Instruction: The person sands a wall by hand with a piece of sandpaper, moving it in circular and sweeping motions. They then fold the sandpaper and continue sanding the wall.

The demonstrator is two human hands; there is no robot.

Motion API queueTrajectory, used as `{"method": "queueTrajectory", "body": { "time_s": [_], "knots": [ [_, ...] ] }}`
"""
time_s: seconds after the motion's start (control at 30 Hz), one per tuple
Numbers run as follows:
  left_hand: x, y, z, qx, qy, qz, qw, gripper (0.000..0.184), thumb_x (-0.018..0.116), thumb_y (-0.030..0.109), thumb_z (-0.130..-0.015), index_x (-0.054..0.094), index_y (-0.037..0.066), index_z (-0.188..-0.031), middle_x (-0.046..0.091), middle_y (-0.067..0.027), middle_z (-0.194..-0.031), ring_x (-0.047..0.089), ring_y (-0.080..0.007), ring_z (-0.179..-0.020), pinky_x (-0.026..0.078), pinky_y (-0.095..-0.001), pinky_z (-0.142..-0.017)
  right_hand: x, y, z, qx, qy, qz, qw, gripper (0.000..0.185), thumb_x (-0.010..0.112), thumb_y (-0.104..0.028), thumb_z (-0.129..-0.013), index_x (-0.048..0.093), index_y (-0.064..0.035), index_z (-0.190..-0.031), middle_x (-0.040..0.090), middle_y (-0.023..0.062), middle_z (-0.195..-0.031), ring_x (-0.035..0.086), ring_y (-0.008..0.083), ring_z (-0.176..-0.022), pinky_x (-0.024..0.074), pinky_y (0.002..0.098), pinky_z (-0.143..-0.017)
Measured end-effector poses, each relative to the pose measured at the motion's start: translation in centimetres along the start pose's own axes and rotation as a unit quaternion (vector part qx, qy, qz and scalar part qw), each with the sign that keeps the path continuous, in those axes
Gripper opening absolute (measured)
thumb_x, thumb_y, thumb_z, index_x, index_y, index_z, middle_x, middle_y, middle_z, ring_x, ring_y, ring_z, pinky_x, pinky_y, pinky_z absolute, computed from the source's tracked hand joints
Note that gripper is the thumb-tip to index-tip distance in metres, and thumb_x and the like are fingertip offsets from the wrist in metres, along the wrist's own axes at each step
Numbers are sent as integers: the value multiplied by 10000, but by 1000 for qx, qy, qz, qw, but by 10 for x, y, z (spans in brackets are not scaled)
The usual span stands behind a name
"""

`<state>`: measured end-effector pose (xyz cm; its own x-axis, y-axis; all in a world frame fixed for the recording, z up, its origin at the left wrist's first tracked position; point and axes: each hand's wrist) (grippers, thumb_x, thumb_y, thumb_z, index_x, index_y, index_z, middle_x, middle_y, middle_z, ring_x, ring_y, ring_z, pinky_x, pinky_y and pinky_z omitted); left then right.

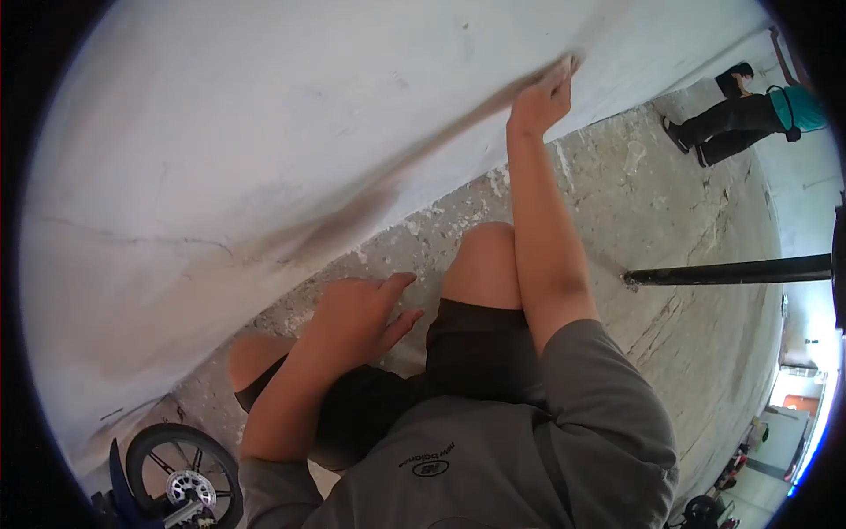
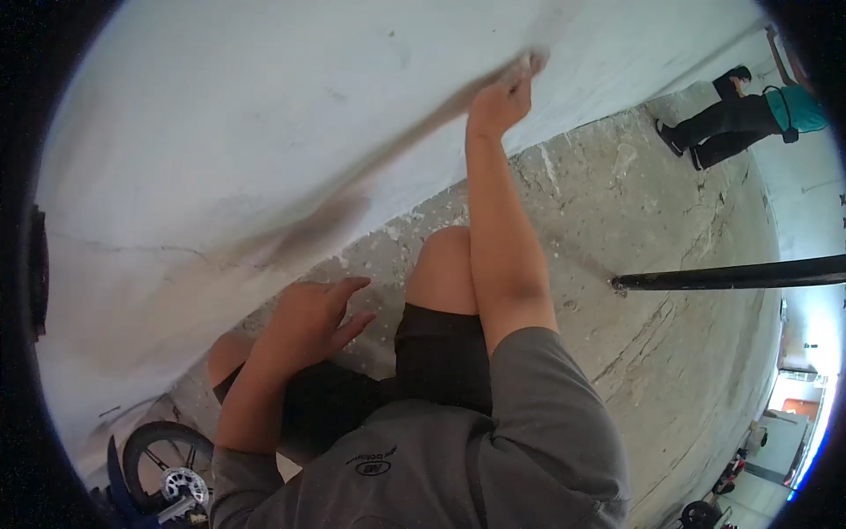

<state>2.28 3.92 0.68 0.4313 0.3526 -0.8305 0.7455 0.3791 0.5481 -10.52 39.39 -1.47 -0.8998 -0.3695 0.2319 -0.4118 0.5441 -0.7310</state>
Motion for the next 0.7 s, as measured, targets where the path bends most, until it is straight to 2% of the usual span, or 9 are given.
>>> {"method": "queueTrajectory", "body": {
  "time_s": [0.07,0.2,0.23,0.27,0.33,0.4,0.53,0.6,0.7],
  "knots": [
    [2,-1,5,7,-8,-13,1000,401,733,288,-892,635,57,-1205,625,-121,-647,644,-344,-646,488,-462,-612,-12,33,9,358,126,-115,918,522,427,-337,-1094,573,95,-1350,644,140,-1345,626,267,-1180,478,332,-1046],
    [-1,-2,6,-13,-44,-16,999,410,698,341,-910,617,50,-1187,667,-150,-718,672,-374,-701,513,-478,-624,2,-39,7,221,21,-86,971,569,450,-372,-1087,502,72,-1439,560,149,-1449,555,247,-1281,455,346,-1067],
    [-1,-4,7,-18,-45,-12,999,414,697,350,-909,618,51,-1184,668,-151,-720,673,-376,-704,515,-478,-626,5,-20,1,66,9,-2,998,575,454,-385,-1084,497,56,-1450,545,147,-1462,554,258,-1276,455,353,-1062],
    [-2,-6,6,-22,-44,-11,999,418,697,359,-908,619,51,-1180,669,-152,-723,674,-378,-707,518,-478,-628,1,-3,0,57,10,-8,998,575,454,-385,-1084,497,56,-1450,545,147,-1462,554,258,-1276,455,353,-1062],
    [1,-11,7,-15,-38,-7,999,422,697,366,-907,620,49,-1175,669,-156,-720,673,-382,-704,519,-481,-631,-4,28,0,238,89,-142,957,550,438,-400,-1082,527,7,-1442,562,149,-1436,579,263,-1226,459,346,-1049],
    [0,-14,7,-17,-27,2,999,427,698,372,-907,622,47,-1171,668,-159,-718,673,-385,-702,520,-483,-634,-17,37,1,391,123,-152,899,588,437,-413,-1083,488,32,-1464,561,151,-1438,553,268,-1263,435,356,-1080],
    [1,-16,7,-26,-46,-7,999,456,696,391,-911,622,29,-1178,674,-166,-727,675,-387,-705,519,-488,-636,-9,-3,5,314,59,-115,940,625,448,-438,-1076,477,49,-1467,544,145,-1464,543,276,-1286,424,355,-1098],
    [0,-16,3,-20,-48,-9,999,462,696,394,-913,624,24,-1181,677,-168,-732,677,-385,-709,518,-489,-637,0,-12,-6,170,23,-128,977,609,471,-412,-1074,436,15,-1508,493,125,-1514,497,256,-1332,389,354,-1122],
    [-3,-11,5,-22,-43,-7,999,470,696,400,-912,626,19,-1179,679,-162,-730,677,-380,-711,518,-483,-635,-16,32,0,267,69,-127,953,605,465,-420,-1075,465,25,-1484,510,130,-1499,512,260,-1324,410,354,-1109]
  ]
}}
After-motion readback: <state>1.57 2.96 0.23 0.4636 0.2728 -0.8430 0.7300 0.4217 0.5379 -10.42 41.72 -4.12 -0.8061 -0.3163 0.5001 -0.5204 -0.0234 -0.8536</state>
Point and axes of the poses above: each hand's wrist, its own z-axis away from the middle knuckle, its own x-axis out of the palm, y = z × x
